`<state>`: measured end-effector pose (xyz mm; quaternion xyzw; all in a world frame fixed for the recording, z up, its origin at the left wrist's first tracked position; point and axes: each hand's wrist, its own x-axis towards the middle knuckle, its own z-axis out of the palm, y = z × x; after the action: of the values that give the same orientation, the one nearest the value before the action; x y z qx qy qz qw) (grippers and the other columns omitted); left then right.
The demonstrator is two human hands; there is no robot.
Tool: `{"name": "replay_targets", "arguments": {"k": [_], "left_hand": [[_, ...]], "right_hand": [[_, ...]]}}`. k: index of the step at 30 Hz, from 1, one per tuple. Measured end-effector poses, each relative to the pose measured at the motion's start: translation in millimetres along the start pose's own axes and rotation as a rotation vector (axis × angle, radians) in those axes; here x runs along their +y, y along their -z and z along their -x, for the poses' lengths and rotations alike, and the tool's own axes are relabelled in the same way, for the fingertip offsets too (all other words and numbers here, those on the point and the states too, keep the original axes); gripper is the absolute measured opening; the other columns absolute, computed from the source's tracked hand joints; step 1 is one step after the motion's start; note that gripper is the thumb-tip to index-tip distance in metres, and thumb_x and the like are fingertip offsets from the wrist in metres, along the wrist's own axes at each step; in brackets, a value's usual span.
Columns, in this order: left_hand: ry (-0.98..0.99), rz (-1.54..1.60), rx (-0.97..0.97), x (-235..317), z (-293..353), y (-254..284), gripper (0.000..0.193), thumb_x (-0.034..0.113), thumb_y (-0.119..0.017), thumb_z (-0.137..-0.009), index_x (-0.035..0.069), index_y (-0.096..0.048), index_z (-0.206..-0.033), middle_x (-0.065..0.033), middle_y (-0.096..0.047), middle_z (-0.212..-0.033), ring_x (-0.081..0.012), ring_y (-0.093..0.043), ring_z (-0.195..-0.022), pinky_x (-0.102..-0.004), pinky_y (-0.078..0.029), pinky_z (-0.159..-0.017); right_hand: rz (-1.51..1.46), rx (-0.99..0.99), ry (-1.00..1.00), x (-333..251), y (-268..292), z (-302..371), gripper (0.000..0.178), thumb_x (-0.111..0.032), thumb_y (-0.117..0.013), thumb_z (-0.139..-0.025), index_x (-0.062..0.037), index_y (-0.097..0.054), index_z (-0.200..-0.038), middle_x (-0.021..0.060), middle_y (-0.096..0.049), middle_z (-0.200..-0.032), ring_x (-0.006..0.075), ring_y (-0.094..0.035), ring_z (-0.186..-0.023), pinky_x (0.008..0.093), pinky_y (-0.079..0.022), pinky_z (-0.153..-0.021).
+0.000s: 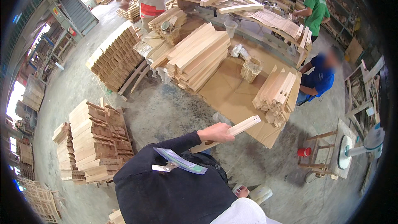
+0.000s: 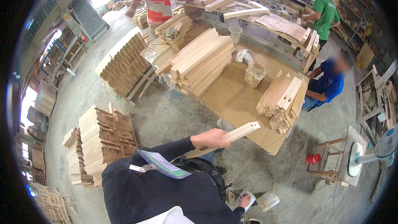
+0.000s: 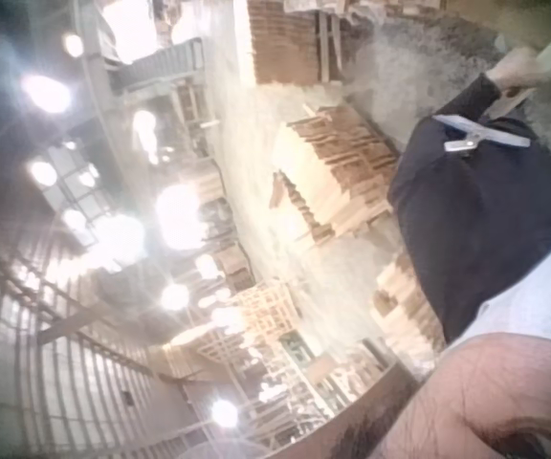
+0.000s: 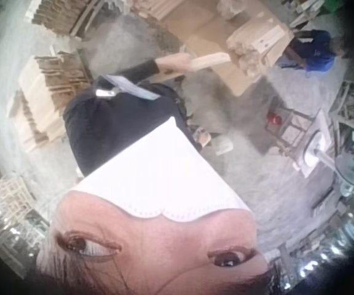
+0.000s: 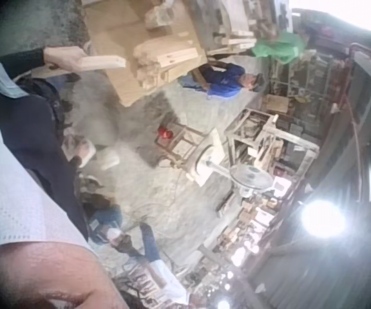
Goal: The person applies glue to the holes of small wooden pieces using a brush. They repeatedly dip the brush into a container of glue and apply it to each piece before placing them on a table.
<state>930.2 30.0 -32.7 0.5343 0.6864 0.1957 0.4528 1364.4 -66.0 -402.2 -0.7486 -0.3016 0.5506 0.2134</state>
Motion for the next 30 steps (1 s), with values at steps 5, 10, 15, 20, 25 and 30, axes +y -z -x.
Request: {"name": "replay_targets", "arguments": {"k": [5, 10, 15, 20, 25, 30], "left_hand": [[-0.038, -0.035, -0.013, -2, 4, -5, 0.046, 0.035, -0.057, -0.076, -0.003, -0.063, -0.100, -0.0208, -0.065, -0.075, -0.0344, -0.064, -0.073, -0.0424, -0.051, -0.070], [-0.080, -0.041, -0.009, 4, 7, -7, 0.045, 0.033, -0.056, -0.076, -0.002, -0.063, -0.103, -0.0208, -0.064, -0.074, -0.0353, -0.064, -0.072, -0.0426, -0.051, -0.069], [-0.061, -0.022, -0.056, 30, 15, -2, 0.044, 0.030, -0.056, -0.075, -0.001, -0.062, -0.105, -0.0216, -0.065, -0.075, -0.0375, -0.063, -0.072, -0.0431, -0.050, -0.069], [-0.155, -0.093, -0.101, 26, 2, -13, 0.049, 0.028, -0.057, -0.076, 0.003, -0.058, -0.119, -0.0190, -0.064, -0.071, -0.0325, -0.063, -0.065, -0.0410, -0.050, -0.064], [-0.192, -0.106, -0.120, 35, -1, -14, 0.050, 0.027, -0.057, -0.076, 0.004, -0.057, -0.120, -0.0197, -0.064, -0.073, -0.0323, -0.064, -0.066, -0.0412, -0.051, -0.065], [-0.211, -0.122, -0.121, 39, -8, -14, 0.048, 0.031, -0.060, -0.077, 0.003, -0.059, -0.117, -0.0220, -0.065, -0.081, -0.0350, -0.064, -0.074, -0.0411, -0.051, -0.070]], "right_hand": [[-0.044, 0.025, 0.024, 13, -5, 10, 0.040, -0.033, -0.038, -0.098, 0.0020, -0.059, -0.099, 0.0110, -0.062, -0.082, 0.0192, -0.059, -0.059, 0.0300, -0.044, -0.044], [-0.104, 0.048, 0.000, 31, -8, 13, 0.038, -0.031, -0.039, -0.098, 0.0015, -0.059, -0.098, 0.0090, -0.060, -0.077, 0.0180, -0.056, -0.055, 0.0300, -0.043, -0.044], [-0.115, 0.009, -0.012, 25, -8, 24, 0.038, -0.032, -0.038, -0.098, 0.0001, -0.059, -0.099, 0.0083, -0.059, -0.077, 0.0179, -0.056, -0.056, 0.0302, -0.043, -0.043], [-0.086, 0.015, -0.024, 31, -6, 18, 0.037, -0.032, -0.039, -0.098, -0.0011, -0.059, -0.103, 0.0086, -0.061, -0.081, 0.0178, -0.060, -0.059, 0.0294, -0.044, -0.043], [-0.086, 0.025, 0.011, 20, -11, 24, 0.037, -0.032, -0.038, -0.098, -0.0023, -0.059, -0.105, 0.0089, -0.063, -0.084, 0.0168, -0.059, -0.058, 0.0281, -0.045, -0.045], [-0.129, 0.028, 0.106, 33, -28, 23, 0.034, -0.032, -0.041, -0.096, -0.0031, -0.059, -0.095, 0.0082, -0.061, -0.076, 0.0214, -0.059, -0.060, 0.0347, -0.047, -0.051]]}}
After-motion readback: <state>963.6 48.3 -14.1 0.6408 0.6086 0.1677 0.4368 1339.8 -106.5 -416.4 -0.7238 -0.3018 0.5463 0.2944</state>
